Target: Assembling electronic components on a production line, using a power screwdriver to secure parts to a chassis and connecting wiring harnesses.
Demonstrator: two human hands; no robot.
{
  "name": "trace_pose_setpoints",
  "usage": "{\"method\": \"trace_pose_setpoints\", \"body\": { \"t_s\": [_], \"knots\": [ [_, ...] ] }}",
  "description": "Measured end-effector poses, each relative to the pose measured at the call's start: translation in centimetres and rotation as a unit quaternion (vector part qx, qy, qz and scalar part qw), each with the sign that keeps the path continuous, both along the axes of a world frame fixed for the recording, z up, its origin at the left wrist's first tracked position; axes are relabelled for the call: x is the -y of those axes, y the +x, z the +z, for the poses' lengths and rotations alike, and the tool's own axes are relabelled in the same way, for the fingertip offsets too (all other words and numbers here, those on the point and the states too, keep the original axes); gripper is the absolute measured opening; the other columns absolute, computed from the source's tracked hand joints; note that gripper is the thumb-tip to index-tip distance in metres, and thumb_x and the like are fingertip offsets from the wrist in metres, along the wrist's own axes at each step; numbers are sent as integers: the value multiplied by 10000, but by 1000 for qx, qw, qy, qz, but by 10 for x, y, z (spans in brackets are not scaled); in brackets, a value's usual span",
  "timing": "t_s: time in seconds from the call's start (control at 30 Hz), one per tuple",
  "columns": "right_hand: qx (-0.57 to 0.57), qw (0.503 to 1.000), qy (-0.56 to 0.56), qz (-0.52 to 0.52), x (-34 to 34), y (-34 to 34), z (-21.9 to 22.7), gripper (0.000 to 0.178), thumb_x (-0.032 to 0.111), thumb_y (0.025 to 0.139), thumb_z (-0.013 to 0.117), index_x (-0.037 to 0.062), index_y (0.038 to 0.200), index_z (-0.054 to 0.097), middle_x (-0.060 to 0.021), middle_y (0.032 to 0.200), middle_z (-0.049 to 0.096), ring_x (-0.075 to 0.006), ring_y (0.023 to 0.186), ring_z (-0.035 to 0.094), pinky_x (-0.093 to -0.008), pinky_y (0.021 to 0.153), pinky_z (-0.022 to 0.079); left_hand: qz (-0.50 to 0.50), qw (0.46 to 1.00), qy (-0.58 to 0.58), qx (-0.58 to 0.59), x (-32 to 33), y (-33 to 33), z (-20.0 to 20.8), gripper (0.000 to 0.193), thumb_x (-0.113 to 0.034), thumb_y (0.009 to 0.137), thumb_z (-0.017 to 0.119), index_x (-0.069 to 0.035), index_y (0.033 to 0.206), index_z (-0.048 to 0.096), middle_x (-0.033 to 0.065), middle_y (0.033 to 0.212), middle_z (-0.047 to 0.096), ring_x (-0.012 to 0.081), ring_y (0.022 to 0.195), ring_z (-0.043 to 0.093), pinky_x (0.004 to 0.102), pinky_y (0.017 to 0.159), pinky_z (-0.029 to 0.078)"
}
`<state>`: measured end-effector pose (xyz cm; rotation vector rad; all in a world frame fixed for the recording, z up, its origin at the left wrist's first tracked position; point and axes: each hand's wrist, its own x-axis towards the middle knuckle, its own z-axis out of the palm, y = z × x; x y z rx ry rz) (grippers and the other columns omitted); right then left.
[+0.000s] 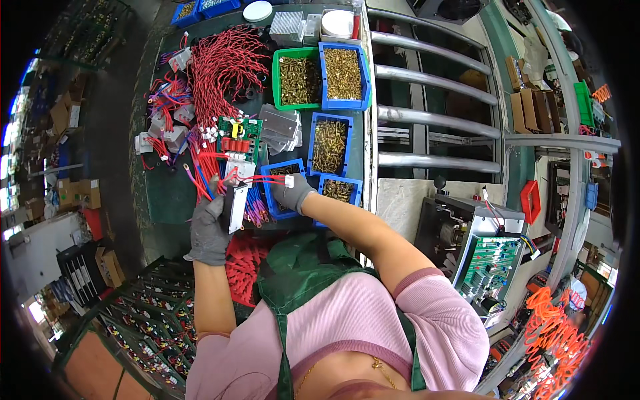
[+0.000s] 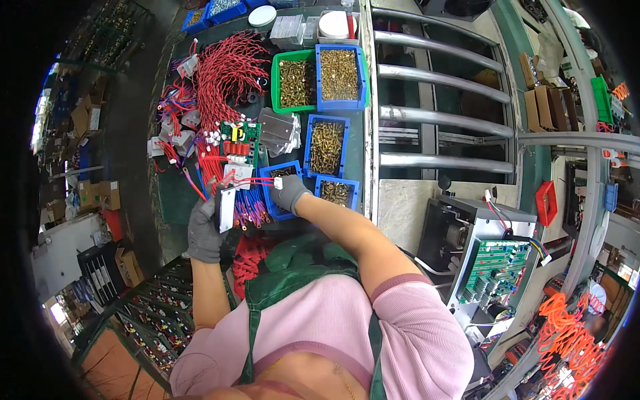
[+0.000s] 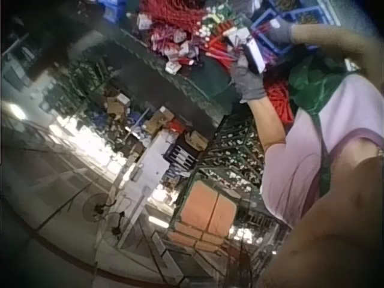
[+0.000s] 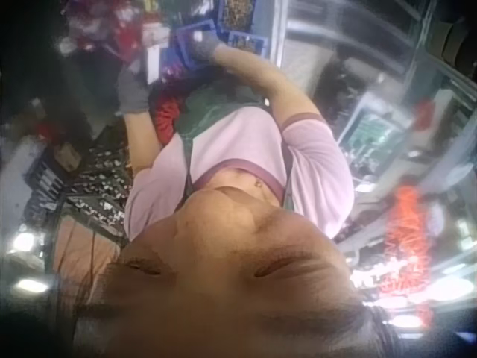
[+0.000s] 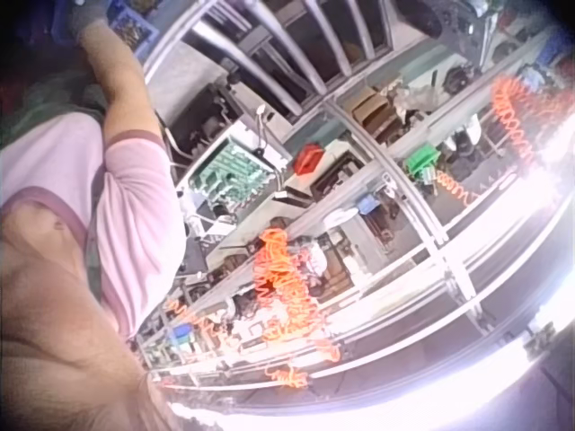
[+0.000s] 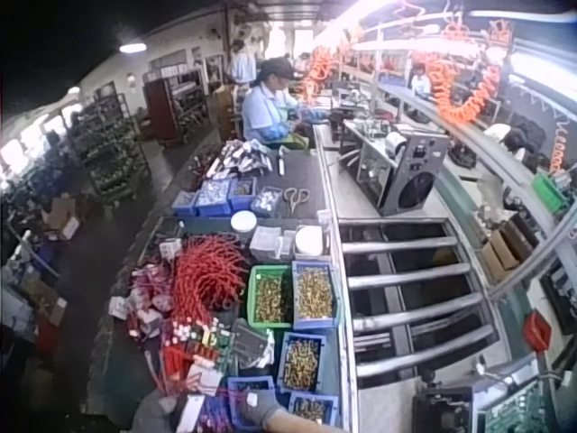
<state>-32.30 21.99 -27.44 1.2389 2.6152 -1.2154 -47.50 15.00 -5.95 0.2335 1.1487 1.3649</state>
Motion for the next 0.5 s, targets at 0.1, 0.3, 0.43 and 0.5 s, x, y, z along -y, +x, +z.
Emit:
{"method": "trace_pose_setpoints", "body": {
  "t_s": [0.1,0.3,0.43,0.5],
  "knots": [
    [52,998,-26,13,-16,13,62,233,269,850,521,101,801,674,-159,819,676,-346,773,660,-438,685,519,15,999,-23,32,9,-7,-16,365,-150,869,574,-29,1212,542,77,1039,639,157,851,642,273,675,535],
    [-188,824,-434,-313,-32,45,86,268,77,794,681,16,1054,654,-100,791,672,-209,673,668,-315,560,559,61,990,-73,103,23,-21,-35,326,-201,874,576,-29,1151,590,67,979,663,153,821,648,296,676,530],
    [-254,748,-519,-327,-41,63,94,227,44,832,622,11,1056,638,-67,796,656,-153,663,653,-253,540,550,-26,996,-37,79,16,-21,-41,335,-135,908,522,-4,1214,553,63,1047,644,126,881,629,263,738,521],
    [-349,721,-543,-251,-39,77,73,268,73,834,606,4,1092,613,-93,876,660,-173,735,666,-296,654,563,-30,999,-29,24,14,-18,-40,323,-153,907,512,4,1185,566,78,1011,646,150,833,630,278,680,515]
  ]
}}
